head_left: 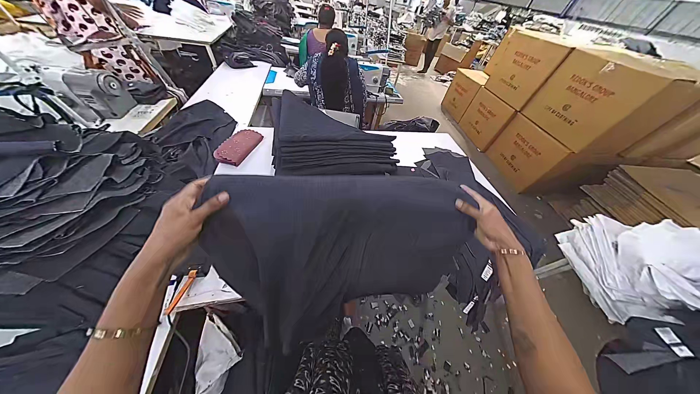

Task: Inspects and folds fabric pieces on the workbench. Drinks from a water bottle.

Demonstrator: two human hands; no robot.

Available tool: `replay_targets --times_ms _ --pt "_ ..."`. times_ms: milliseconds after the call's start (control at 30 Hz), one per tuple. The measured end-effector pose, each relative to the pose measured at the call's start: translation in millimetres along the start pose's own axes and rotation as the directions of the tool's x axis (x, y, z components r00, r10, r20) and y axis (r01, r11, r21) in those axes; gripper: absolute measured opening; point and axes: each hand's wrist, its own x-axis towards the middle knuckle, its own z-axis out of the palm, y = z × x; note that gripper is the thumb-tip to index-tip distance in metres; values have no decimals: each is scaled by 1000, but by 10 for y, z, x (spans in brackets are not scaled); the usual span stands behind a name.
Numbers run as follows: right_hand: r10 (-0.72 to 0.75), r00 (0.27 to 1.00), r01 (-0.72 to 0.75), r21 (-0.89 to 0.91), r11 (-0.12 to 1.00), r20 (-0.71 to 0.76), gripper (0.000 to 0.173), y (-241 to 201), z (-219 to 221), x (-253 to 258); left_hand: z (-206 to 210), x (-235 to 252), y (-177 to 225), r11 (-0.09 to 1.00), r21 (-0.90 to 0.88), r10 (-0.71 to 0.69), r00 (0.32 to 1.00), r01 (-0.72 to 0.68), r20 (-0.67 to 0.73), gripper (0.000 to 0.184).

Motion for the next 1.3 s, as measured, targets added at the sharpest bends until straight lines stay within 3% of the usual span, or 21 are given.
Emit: replay_targets --times_ms 100,233,367,467,533,600,633,700,767,800,867,900,967,1033,1100,1167,1200,1233,1300 --pt "-174 969 182 33 983 -173 59 -465 -70 240 129 474 285 995 36 96 988 -92 -117 53" --pt "-422 883 430 -2 903 -206 37 -1113 -272 6 49 559 794 938 -145 302 948 -314 -97 53" --pt "-469 867 434 -209 876 -166 27 -1078 -604 -475 -397 347 315 922 -233 336 938 -310 83 50" --pt "-358 934 342 -286 895 -1 21 -591 -929 -855 -290 -70 -26 973 -171 184 966 -153 181 53" --pt "-250 956 287 -314 905 154 22 -234 -1038 -1039 -193 -314 -456 997 35 57 987 -63 149 52" --pt "-166 927 279 -325 904 335 25 -21 -961 -1081 -72 -479 -866 902 424 41 993 -84 108 49" --pt "-128 904 284 -347 894 409 26 18 -845 -1042 37 -546 -1059 823 558 59 992 -109 108 57" --pt "-61 844 338 -441 831 532 30 -9 -478 -856 436 -744 -1226 750 631 74 973 -199 219 76" --pt "-20 791 418 -517 747 611 30 -113 58 -575 963 -987 -1220 751 571 20 875 -332 483 83" --pt "-20 785 448 -545 709 620 29 -189 384 -447 1215 -1117 -1176 760 551 -92 783 -345 616 88" --pt "-115 821 487 -580 653 560 32 -334 1155 -306 1605 -1320 -1149 745 580 -310 599 -330 739 96" --pt "-207 819 529 -562 636 535 34 -371 1567 -318 1716 -1398 -1171 733 603 -364 568 -314 738 93" --pt "-321 702 648 -385 657 635 40 -381 2242 -491 1790 -1515 -1207 735 642 -397 630 -218 668 69" --pt "-333 511 688 -144 712 792 52 -242 2586 -623 1702 -1534 -1209 752 650 -400 711 -106 579 50" --pt "-218 422 634 -115 765 880 78 -1 2592 -609 1563 -1553 -1195 807 589 -325 803 -40 499 42" --pt "8 342 596 -223 771 940 104 304 2441 -480 1411 -1511 -1133 877 480 -287 837 33 467 36" --pt "120 316 621 -300 724 941 103 464 2385 -382 1326 -1442 -1047 906 417 -274 843 65 462 35" --pt "181 333 648 -364 669 925 91 625 2345 -262 1226 -1347 -898 938 335 -241 861 88 448 31" --pt "103 476 651 -429 626 873 52 918 2247 35 966 -1115 -533 991 125 -96 926 54 365 19"
